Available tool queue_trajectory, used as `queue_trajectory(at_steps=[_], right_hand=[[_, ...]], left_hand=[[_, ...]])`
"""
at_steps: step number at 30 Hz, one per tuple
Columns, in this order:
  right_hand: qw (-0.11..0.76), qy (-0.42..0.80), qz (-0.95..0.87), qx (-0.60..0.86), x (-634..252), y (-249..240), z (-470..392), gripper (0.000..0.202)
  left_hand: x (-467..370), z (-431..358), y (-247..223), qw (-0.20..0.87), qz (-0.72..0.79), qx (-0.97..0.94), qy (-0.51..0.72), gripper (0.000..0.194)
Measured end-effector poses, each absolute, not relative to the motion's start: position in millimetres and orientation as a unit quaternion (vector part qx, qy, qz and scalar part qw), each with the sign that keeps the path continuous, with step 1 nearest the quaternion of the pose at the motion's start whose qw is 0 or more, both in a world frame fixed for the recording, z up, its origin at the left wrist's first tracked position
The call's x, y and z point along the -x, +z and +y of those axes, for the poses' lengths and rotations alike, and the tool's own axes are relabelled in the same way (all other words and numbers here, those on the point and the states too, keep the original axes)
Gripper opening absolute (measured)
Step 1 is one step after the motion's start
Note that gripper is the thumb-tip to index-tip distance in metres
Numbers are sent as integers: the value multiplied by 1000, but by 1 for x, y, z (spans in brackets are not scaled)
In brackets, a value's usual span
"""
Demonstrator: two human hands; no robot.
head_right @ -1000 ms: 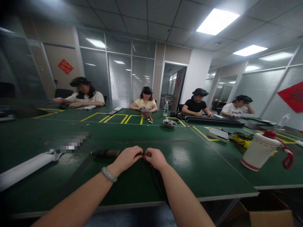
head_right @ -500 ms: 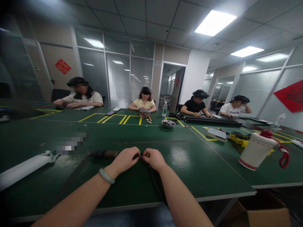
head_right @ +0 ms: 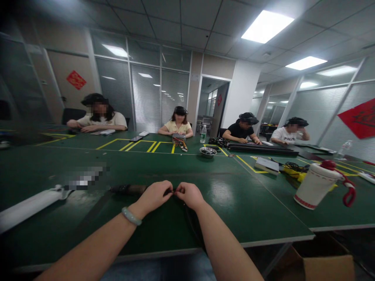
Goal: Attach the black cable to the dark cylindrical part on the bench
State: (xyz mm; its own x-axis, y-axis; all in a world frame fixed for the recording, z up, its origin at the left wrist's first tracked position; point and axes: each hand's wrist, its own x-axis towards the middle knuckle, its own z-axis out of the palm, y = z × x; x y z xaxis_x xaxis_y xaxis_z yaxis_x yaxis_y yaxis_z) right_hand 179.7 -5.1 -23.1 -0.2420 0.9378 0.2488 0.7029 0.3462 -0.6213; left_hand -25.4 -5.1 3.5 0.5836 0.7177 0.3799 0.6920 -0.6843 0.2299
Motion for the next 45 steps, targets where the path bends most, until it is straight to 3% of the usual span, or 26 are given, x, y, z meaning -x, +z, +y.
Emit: queue_trajectory(at_steps=[45], right_hand=[[300,202,-762,537,-179,-20,-8,11]], left_hand=[[25,-7,6,15,381,-899,217,10]])
